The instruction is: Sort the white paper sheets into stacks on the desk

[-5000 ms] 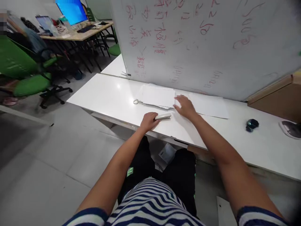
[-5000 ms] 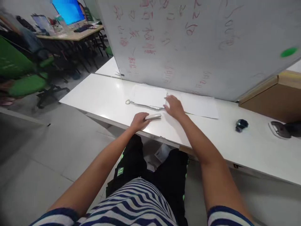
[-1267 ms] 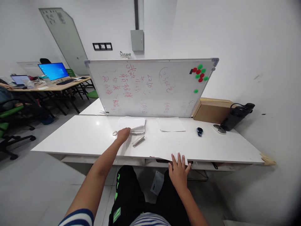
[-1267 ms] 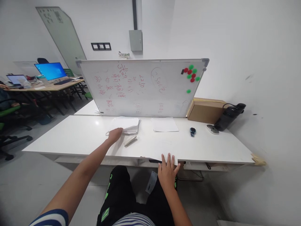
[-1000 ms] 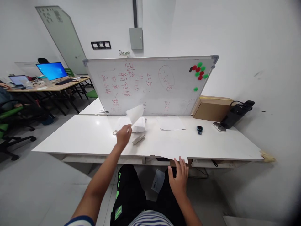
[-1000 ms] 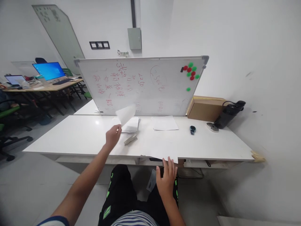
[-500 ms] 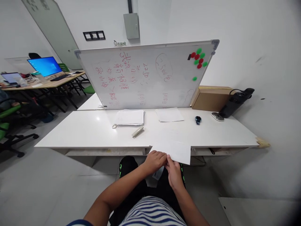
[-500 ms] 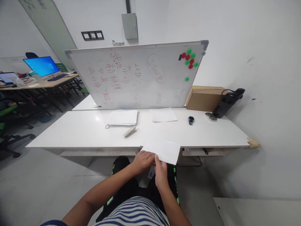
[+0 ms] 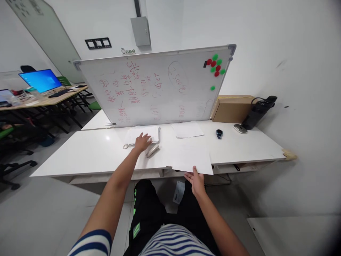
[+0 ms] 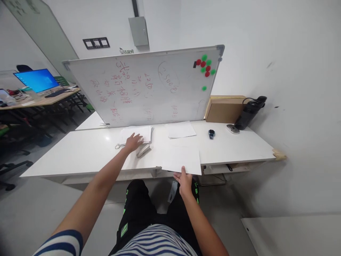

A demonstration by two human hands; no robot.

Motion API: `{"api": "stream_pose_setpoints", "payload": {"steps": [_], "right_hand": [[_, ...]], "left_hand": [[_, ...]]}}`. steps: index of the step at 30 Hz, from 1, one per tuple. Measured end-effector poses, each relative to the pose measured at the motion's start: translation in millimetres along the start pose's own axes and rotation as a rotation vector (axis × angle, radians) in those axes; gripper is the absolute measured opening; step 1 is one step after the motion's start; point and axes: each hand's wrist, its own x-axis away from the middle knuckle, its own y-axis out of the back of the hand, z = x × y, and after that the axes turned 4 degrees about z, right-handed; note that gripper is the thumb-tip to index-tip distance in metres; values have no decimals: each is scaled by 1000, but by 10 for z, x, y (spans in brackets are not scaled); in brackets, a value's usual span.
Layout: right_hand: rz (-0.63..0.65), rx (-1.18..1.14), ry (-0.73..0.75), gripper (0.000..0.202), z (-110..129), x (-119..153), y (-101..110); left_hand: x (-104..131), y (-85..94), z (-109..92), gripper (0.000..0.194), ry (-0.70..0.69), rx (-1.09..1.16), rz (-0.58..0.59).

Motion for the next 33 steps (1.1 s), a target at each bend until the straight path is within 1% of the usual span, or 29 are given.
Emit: {"api": "stream_pose_setpoints", "payload": {"steps": [1,2,3,4,7,9,10,14,18,21,23,25,29,33], "right_hand": [[-27,-32,-25,46,-29,-4,-12],[-57,-70,-41,45,-53,-3,-17],[-80,-103,-52,44,-70,0,-18],[-81,-127,-67,43,-80,4,-17],[14,-104,-141,39,-81,-8,-18],[73,-47,-184,35,-69,-41,-32],[78,-25,-195,33,-64,-63,-41],[13,12,-171,30,-77,-128,-42],[-27,4,-114,32,-141,-99,47],[-7,-12,-72,37,-173,-61,115],[30,-19,-80,40,-170,-58,136],[57,-24,-102,41,-155,-74,141],[39,-30,-100,40,-140,-102,133],[-15,-25,-86,38,-160,-59,139]], "left_hand": [[-65,-39,109,44,-5,-23,78],[-105,-83,194,45,-18,-39,130],[-122,-126,254,45,-34,-53,157],[-123,-165,293,43,-50,-64,158],[-69,-223,317,36,-91,-95,95],[-16,-209,298,34,-102,-110,66],[10,-192,287,34,-102,-112,58],[90,-135,235,32,-78,-77,35],[109,-147,185,26,27,-55,13],[96,-159,183,28,125,-5,-36],[90,-151,202,27,195,95,-91],[92,-131,228,27,236,202,-140],[131,-70,265,28,243,301,-213],[194,-19,260,26,224,277,-312]]}}
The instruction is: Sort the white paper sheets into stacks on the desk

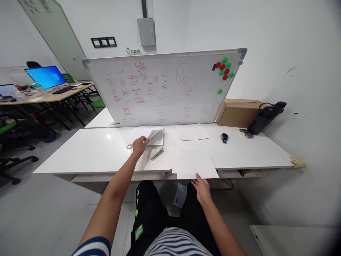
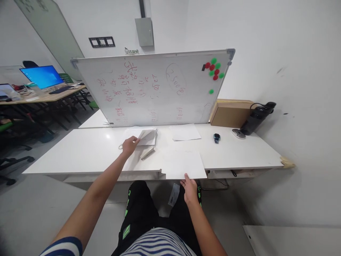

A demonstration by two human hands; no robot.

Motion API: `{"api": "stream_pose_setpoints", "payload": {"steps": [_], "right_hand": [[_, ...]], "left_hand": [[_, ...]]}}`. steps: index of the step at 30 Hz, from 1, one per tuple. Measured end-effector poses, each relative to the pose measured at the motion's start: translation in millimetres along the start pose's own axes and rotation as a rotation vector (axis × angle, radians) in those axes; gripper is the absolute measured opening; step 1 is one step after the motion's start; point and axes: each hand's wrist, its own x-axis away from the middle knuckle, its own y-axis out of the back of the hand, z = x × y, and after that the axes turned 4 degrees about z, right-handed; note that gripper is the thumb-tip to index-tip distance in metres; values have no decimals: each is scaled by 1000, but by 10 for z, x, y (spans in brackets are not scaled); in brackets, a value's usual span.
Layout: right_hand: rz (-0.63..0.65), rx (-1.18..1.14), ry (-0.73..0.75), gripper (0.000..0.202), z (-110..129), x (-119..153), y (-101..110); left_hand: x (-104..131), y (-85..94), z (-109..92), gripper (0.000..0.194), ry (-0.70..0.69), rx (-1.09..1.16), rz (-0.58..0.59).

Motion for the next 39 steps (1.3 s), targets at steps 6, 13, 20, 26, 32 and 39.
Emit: {"api": "stream_pose_setpoints", "payload": {"steps": [6,13,20,26,32,39], "right_hand": [[-27,5,-4,36,-26,83,17],[-47,11,26,35,-43,105,30],[0,-23,0,41,-9,131,73],[79,-1,-50,44,41,76,31],[35,6,3,39,-39,86,-128],[4,-40,-28,39,-187,246,-172]], "left_hand": [[-36,26,-44,36,-68,-94,-22],[-252,-54,-20,45,-5,-205,32],[-265,-206,-26,43,-155,-10,255],[-283,-167,-25,43,-11,324,215],[22,237,-488,39,-5,470,-181],[1465,-258,-1354,23,-724,120,-19]]}}
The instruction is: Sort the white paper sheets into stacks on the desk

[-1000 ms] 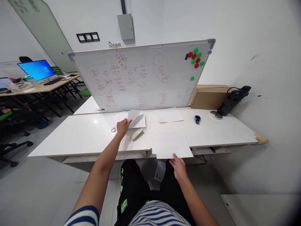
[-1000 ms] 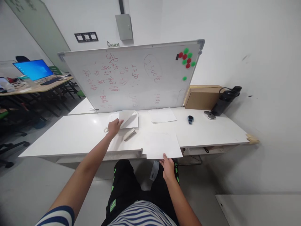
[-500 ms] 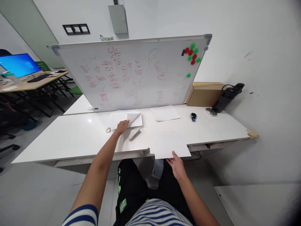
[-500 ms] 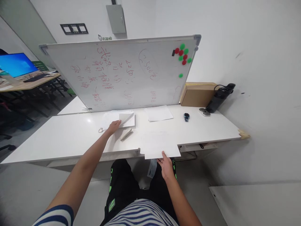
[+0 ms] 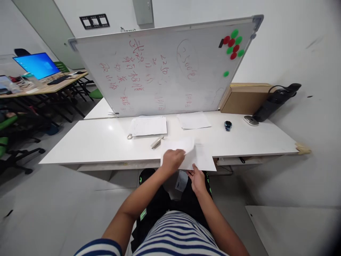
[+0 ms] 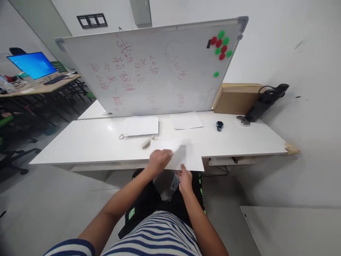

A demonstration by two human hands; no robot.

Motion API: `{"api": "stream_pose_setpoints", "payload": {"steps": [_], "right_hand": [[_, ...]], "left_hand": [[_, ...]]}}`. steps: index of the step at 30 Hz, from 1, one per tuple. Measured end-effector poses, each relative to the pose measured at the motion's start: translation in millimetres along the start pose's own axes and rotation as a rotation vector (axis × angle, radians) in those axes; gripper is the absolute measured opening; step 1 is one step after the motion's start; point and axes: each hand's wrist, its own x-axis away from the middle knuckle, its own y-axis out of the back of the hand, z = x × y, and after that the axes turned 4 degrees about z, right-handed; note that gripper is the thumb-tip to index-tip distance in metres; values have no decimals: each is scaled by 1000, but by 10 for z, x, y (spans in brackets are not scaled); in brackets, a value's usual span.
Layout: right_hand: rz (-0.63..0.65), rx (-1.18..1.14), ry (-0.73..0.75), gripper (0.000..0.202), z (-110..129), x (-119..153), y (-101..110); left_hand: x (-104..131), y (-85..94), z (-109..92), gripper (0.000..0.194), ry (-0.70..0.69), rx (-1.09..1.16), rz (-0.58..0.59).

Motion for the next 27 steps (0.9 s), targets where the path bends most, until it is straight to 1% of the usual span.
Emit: {"api": "stream_pose_setpoints", "payload": {"steps": [2,4,5,7,8,10,11,12,13,14,15,17,18,19,20,21,23,25,27], "right_hand": [[52,-4,-5,39,0,49,31],[118,-11,-4,39,21,89,77],[145,-16,0,39,36,103,104],[145,-24,20,43,75,110,170],[112,-27,34,46,100,101,209],[-5,-28,72,53,168,55,302],[-74,-25,95,55,213,18,356],[-136,-20,119,56,266,-26,414],[-181,-9,138,57,328,-76,476],[-203,13,149,58,395,-131,538],[-199,49,150,59,466,-188,599],[-126,169,133,59,605,-300,703],[-77,254,127,58,666,-352,740],[-27,349,135,56,717,-400,766],[19,443,160,54,757,-441,782],[54,528,197,52,785,-475,788],[103,653,273,50,805,-515,786],[138,714,291,46,791,-516,787],[194,737,232,43,757,-489,804]], "left_hand": [[144,-263,-204,23,-77,-56,70],[225,-446,-291,22,-122,-84,117],[243,-500,-313,21,-137,-87,138],[258,-529,-346,21,-145,-69,165],[266,-510,-366,24,-136,-44,165],[307,-435,-407,37,-80,40,134],[346,-390,-421,41,-26,97,101],[397,-348,-425,42,54,163,58],[456,-313,-415,39,170,232,1],[520,-289,-390,36,320,304,-67],[581,-276,-350,35,498,376,-140],[676,-275,-236,38,861,518,-253],[704,-284,-172,41,1011,594,-263],[717,-295,-110,44,1123,680,-232],[719,-307,-55,47,1193,774,-165],[711,-318,-9,48,1222,863,-83],[686,-338,53,45,1195,992,55],[672,-352,78,38,1128,1032,114],[682,-356,79,31,1075,1033,167]]}}
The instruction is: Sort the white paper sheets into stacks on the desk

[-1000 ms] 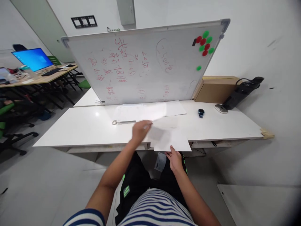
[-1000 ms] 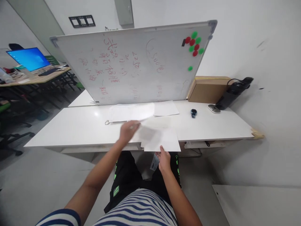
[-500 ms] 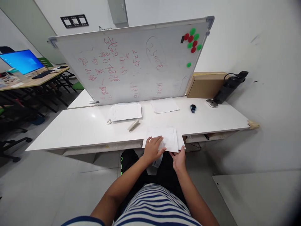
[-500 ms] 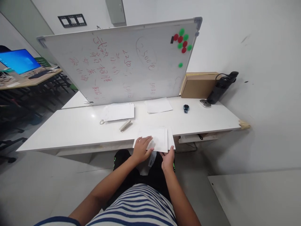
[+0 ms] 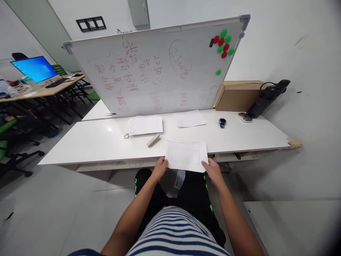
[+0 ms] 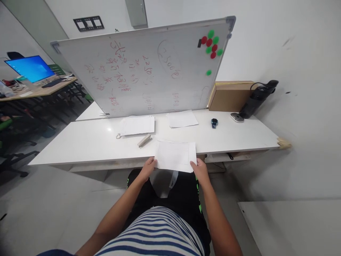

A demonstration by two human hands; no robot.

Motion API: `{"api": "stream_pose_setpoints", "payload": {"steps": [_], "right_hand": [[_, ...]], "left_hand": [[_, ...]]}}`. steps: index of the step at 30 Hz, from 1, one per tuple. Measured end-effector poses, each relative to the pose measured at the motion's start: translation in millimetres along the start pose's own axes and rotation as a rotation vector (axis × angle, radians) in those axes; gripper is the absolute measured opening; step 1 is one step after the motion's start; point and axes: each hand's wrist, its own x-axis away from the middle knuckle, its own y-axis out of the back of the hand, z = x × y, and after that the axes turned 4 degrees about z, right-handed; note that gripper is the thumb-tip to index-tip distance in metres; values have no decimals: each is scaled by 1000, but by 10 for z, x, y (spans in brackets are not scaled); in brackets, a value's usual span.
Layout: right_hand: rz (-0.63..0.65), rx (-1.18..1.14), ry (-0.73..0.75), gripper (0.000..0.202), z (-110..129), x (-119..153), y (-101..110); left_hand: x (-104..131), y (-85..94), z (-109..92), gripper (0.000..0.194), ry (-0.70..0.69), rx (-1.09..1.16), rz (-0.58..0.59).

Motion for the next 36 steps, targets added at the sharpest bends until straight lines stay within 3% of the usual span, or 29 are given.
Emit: {"api": "stream_pose_setpoints", "payload": {"steps": [5,11,16,21,27,31,36], "right_hand": [[222,-11,-92,39,-111,120,-33],[185,230,2,34,-86,180,-116],[60,328,115,33,350,153,-169],[-96,172,204,43,778,-12,-327],[-2,91,283,48,699,-223,-632],[48,-27,296,48,640,-311,-700],[133,-40,327,58,709,-427,-690]], "left_hand": [[56,62,21,31,13,-11,213],[33,138,27,45,49,13,326],[-49,147,-183,44,-241,-159,202],[-304,238,-575,39,-406,-143,-21],[-584,392,-575,44,-440,84,-127],[-600,480,-580,44,-482,121,-68],[-629,536,-694,40,-438,169,6]]}}
